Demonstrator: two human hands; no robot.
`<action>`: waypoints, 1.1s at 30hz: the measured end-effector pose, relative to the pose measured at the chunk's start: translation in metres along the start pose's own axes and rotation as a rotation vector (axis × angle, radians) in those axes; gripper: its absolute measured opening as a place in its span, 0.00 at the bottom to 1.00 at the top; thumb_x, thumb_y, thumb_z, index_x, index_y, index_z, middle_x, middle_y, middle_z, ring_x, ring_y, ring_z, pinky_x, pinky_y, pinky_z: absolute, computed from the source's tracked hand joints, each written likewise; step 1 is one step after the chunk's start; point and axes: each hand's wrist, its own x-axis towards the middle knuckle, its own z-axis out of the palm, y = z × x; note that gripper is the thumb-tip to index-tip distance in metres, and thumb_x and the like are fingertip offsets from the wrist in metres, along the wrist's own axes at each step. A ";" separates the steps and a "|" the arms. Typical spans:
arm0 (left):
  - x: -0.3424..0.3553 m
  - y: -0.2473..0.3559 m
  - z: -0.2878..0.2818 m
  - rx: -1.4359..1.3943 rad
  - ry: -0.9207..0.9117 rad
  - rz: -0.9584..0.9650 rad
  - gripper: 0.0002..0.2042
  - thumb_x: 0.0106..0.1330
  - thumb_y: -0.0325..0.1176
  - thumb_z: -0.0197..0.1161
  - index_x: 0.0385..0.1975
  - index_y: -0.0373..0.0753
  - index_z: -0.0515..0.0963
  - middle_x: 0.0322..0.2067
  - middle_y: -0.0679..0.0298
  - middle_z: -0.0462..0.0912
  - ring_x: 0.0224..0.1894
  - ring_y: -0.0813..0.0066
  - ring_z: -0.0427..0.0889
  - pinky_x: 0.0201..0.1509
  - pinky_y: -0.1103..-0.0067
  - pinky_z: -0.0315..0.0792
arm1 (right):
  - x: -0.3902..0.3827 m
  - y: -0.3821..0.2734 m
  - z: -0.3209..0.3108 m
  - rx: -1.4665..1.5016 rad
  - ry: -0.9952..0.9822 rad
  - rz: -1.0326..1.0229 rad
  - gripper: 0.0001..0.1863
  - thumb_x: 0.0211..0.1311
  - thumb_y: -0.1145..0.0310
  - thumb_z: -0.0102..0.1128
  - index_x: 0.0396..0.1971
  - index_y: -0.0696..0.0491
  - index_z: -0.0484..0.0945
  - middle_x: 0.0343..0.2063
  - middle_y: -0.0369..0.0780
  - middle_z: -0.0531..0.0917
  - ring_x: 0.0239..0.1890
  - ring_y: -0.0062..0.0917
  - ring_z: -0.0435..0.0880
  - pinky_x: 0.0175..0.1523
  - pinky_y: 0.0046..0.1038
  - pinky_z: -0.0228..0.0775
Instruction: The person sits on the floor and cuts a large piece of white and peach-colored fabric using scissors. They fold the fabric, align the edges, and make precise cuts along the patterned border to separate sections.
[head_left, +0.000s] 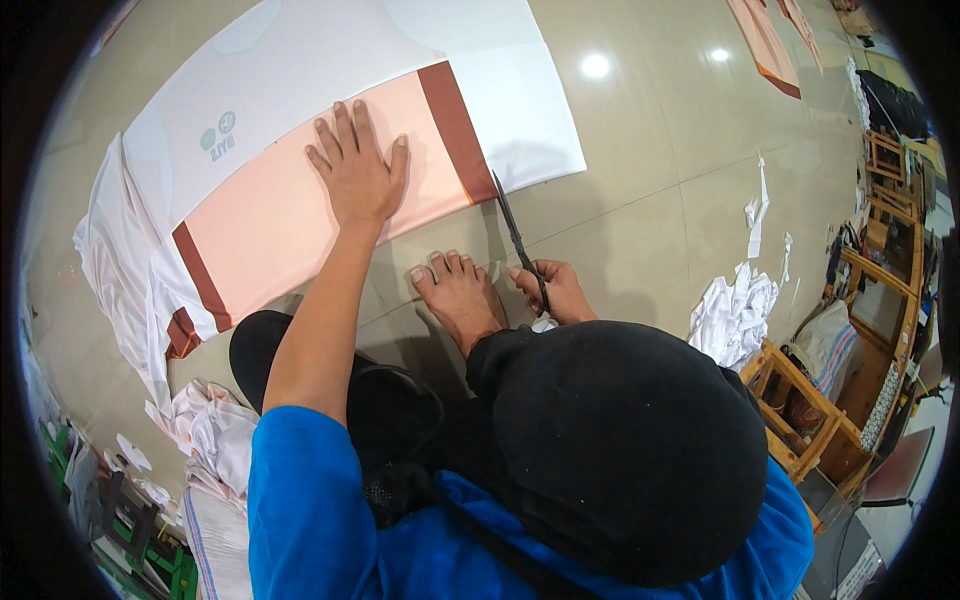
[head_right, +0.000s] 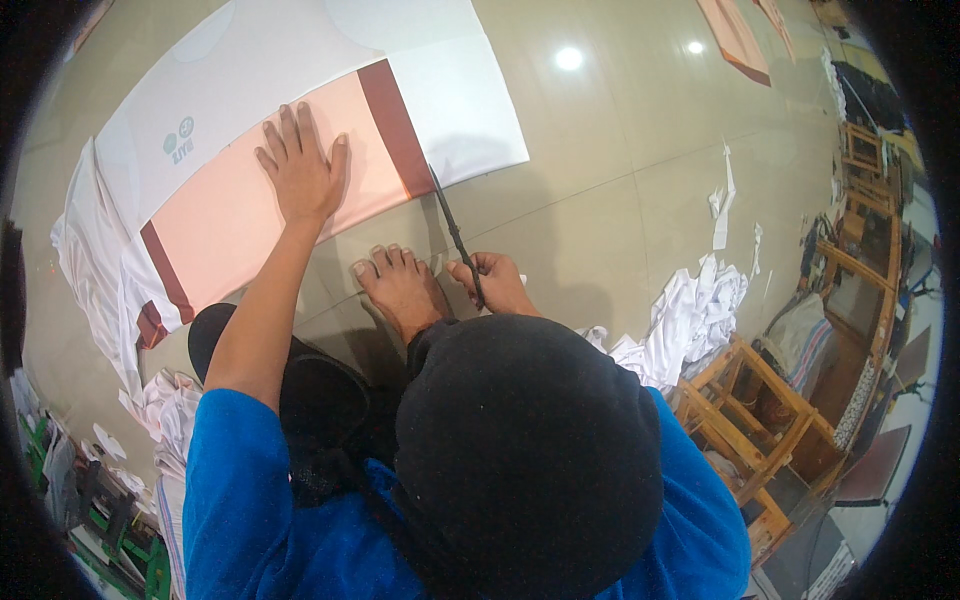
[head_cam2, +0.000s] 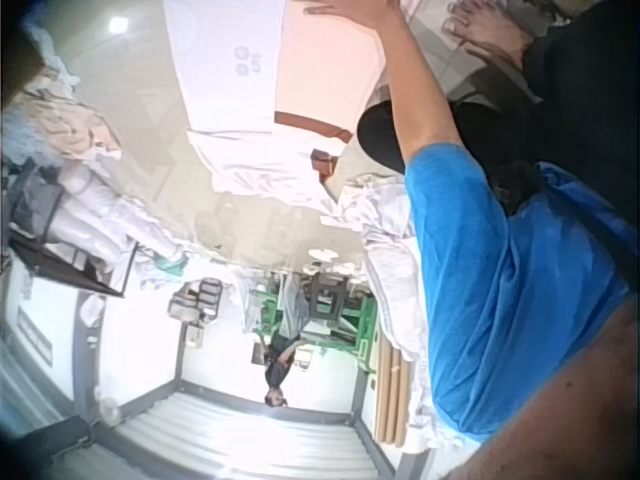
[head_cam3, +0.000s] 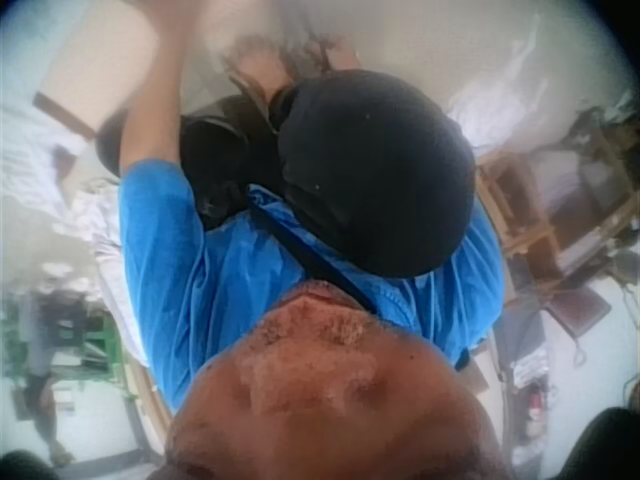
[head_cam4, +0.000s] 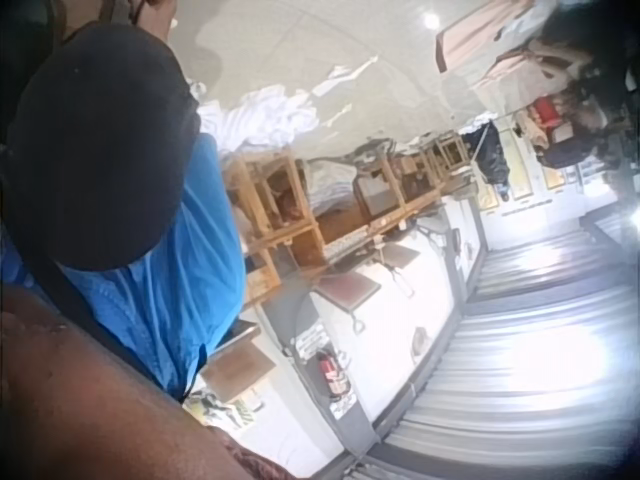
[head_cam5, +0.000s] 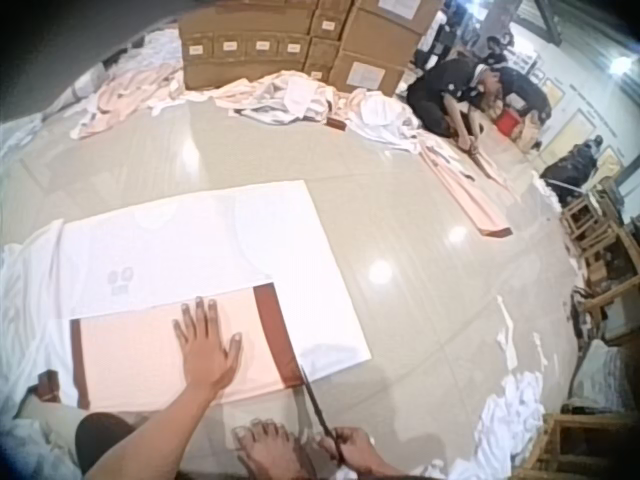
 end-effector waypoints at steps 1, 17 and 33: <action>0.000 0.000 0.000 0.007 -0.009 -0.004 0.43 0.83 0.63 0.47 0.88 0.41 0.51 0.88 0.46 0.48 0.89 0.34 0.38 0.87 0.36 0.34 | 0.000 -0.001 0.000 -0.005 -0.005 -0.001 0.22 0.69 0.52 0.79 0.26 0.54 0.82 0.17 0.33 0.79 0.19 0.18 0.76 0.25 0.26 0.66; 0.000 0.001 -0.001 0.010 -0.001 0.000 0.43 0.82 0.64 0.47 0.88 0.41 0.51 0.88 0.47 0.48 0.89 0.35 0.38 0.87 0.36 0.34 | 0.001 0.004 0.002 -0.004 -0.011 -0.047 0.23 0.70 0.55 0.79 0.22 0.52 0.77 0.15 0.34 0.77 0.17 0.17 0.74 0.23 0.26 0.63; 0.001 0.000 -0.001 0.020 -0.010 -0.006 0.44 0.82 0.64 0.47 0.89 0.42 0.50 0.88 0.47 0.47 0.89 0.35 0.37 0.87 0.37 0.34 | 0.001 0.008 0.000 -0.002 -0.031 -0.022 0.20 0.72 0.58 0.77 0.24 0.54 0.81 0.16 0.33 0.78 0.17 0.16 0.73 0.22 0.26 0.60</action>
